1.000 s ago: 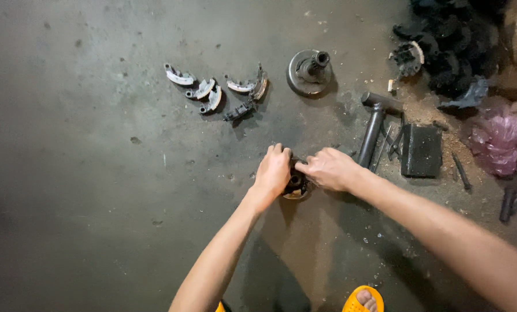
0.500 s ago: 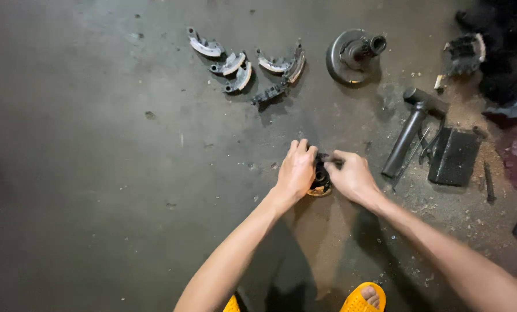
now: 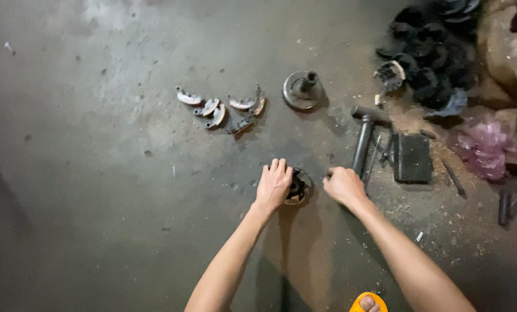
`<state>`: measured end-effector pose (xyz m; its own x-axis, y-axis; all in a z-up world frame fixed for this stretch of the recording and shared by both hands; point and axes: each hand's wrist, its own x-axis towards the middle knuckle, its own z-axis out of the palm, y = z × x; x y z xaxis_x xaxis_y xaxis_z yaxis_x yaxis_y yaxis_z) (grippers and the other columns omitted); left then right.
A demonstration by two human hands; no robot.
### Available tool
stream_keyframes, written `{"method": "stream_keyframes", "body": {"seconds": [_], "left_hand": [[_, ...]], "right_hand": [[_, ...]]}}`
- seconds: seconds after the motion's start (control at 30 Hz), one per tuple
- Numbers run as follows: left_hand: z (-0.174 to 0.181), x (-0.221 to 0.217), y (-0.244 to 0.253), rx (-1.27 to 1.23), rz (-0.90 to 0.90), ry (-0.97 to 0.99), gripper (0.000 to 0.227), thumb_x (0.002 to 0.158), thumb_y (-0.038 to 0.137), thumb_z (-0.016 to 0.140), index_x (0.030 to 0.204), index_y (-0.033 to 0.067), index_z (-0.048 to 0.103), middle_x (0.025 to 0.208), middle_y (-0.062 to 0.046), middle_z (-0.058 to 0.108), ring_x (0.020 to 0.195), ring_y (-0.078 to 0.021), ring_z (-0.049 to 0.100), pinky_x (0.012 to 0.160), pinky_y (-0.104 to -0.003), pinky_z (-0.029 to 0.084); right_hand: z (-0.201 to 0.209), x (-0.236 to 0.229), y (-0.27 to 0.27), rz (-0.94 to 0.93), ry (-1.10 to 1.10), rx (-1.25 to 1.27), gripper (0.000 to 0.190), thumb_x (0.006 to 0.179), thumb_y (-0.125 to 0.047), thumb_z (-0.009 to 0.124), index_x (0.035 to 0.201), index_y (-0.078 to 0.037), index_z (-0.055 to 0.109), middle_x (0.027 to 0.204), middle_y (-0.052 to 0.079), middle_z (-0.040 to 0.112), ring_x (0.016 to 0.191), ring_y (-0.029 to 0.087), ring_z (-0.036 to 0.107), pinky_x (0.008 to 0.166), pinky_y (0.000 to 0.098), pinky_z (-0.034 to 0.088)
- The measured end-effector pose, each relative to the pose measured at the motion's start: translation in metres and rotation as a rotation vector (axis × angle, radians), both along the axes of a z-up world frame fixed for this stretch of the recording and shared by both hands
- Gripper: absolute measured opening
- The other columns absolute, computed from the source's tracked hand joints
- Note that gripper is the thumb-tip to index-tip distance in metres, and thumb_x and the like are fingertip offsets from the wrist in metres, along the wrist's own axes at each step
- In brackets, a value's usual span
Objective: The person assembles mechanical components on a concrete floor, using a hammer to fit a circular metal part onto a cylindrical hub. They then attach curved brake shoe-like pieces to the assembly, adjusting and securing them by hand.
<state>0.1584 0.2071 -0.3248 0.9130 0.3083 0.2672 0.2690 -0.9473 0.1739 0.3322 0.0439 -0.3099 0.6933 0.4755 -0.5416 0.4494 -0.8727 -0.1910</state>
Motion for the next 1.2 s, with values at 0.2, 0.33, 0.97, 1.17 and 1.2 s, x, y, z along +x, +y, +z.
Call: {"method": "stream_keyframes", "body": {"seconds": [0.2, 0.33, 0.97, 1.17, 1.2], "left_hand": [[0.016, 0.011, 0.024, -0.061, 0.081, -0.063, 0.007, 0.089, 0.011, 0.055, 0.094, 0.0081, 0.057, 0.087, -0.011, 0.05, 0.08, -0.0312, 0.055, 0.063, -0.042, 0.047], [0.007, 0.009, 0.072, -0.197, 0.188, 0.045, 0.011, 0.089, 0.003, 0.054, 0.099, 0.0023, 0.059, 0.089, -0.016, 0.061, 0.081, -0.0358, 0.066, 0.067, -0.043, 0.056], [0.048, -0.014, -0.033, -0.213, 0.266, 0.356, 0.12, 0.07, 0.071, 0.08, 0.147, -0.0116, 0.04, 0.132, -0.026, 0.052, 0.122, -0.0375, 0.052, 0.099, -0.058, 0.046], [0.024, -0.016, -0.043, -0.152, 0.258, 0.475, 0.114, 0.063, 0.042, 0.08, 0.15, -0.0153, 0.033, 0.136, -0.027, 0.048, 0.12, -0.037, 0.049, 0.099, -0.059, 0.044], [0.02, -0.015, -0.045, -0.134, 0.266, 0.44, 0.106, 0.064, 0.035, 0.076, 0.149, -0.0159, 0.036, 0.134, -0.027, 0.05, 0.117, -0.0367, 0.05, 0.097, -0.058, 0.044]], "right_hand": [[0.079, -0.02, 0.033, 0.023, 0.086, -0.081, 0.052, 0.087, -0.036, 0.06, 0.13, -0.009, 0.072, 0.125, 0.026, 0.071, 0.121, 0.044, 0.067, 0.099, 0.058, 0.054], [0.067, -0.016, 0.029, 0.089, 0.069, -0.094, 0.051, 0.089, -0.035, 0.056, 0.131, -0.011, 0.071, 0.121, 0.025, 0.073, 0.118, 0.045, 0.068, 0.099, 0.0589, 0.055], [0.051, -0.013, -0.014, 0.541, -0.235, 0.281, 0.028, 0.101, -0.027, 0.05, 0.112, -0.012, 0.07, 0.089, 0.015, 0.077, 0.084, 0.033, 0.074, 0.076, 0.0449, 0.058], [0.067, -0.036, 0.005, 0.925, -0.57, 0.731, 0.018, 0.099, -0.021, 0.058, 0.106, -0.009, 0.068, 0.072, 0.008, 0.065, 0.071, 0.026, 0.066, 0.062, 0.0384, 0.052], [0.068, -0.038, 0.008, 0.953, -0.582, 0.739, 0.017, 0.097, -0.019, 0.06, 0.104, -0.007, 0.069, 0.071, 0.008, 0.065, 0.07, 0.026, 0.065, 0.062, 0.0388, 0.052]]}}
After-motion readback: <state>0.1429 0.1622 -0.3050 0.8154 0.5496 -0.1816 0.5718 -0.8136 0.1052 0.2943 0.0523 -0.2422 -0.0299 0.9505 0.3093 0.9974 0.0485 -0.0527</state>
